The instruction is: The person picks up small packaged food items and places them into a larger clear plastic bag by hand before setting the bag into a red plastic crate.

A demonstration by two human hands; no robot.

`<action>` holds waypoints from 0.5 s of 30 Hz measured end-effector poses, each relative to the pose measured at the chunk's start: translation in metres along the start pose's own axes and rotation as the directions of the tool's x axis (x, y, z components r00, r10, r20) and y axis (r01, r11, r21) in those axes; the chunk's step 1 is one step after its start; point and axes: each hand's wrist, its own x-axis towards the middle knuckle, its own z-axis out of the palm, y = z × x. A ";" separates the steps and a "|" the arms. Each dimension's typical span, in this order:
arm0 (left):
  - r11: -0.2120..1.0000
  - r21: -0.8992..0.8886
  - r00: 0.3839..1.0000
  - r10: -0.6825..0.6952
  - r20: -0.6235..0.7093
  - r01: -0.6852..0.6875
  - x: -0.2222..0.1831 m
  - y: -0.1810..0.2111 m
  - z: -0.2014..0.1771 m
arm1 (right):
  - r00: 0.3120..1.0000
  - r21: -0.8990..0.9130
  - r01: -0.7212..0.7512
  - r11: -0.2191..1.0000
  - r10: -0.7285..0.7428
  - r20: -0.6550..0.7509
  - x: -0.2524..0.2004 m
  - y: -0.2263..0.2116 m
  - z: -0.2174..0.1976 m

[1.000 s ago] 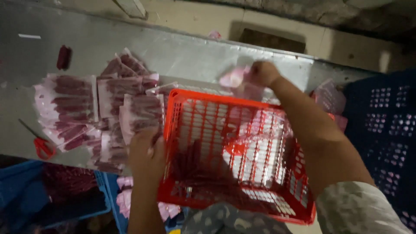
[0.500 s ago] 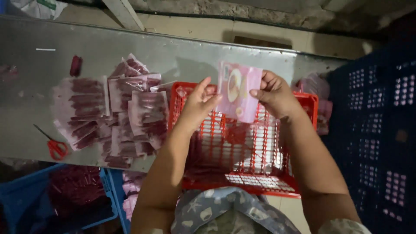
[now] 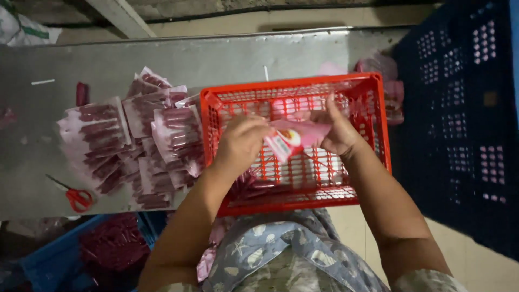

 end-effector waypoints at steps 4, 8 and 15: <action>0.980 0.022 0.980 0.198 0.012 -0.199 0.011 0.037 -0.021 | 0.997 0.021 0.033 0.999 -0.035 0.062 -0.009 0.026 -0.012; 0.974 0.132 0.976 0.166 0.141 -0.184 -0.007 0.039 -0.024 | 0.995 0.068 0.082 0.994 -0.086 0.049 -0.022 0.031 -0.007; 0.919 0.315 0.895 -0.334 0.296 0.238 -0.047 0.013 -0.004 | 0.943 -0.119 0.199 0.973 -0.223 -0.246 0.001 0.077 -0.032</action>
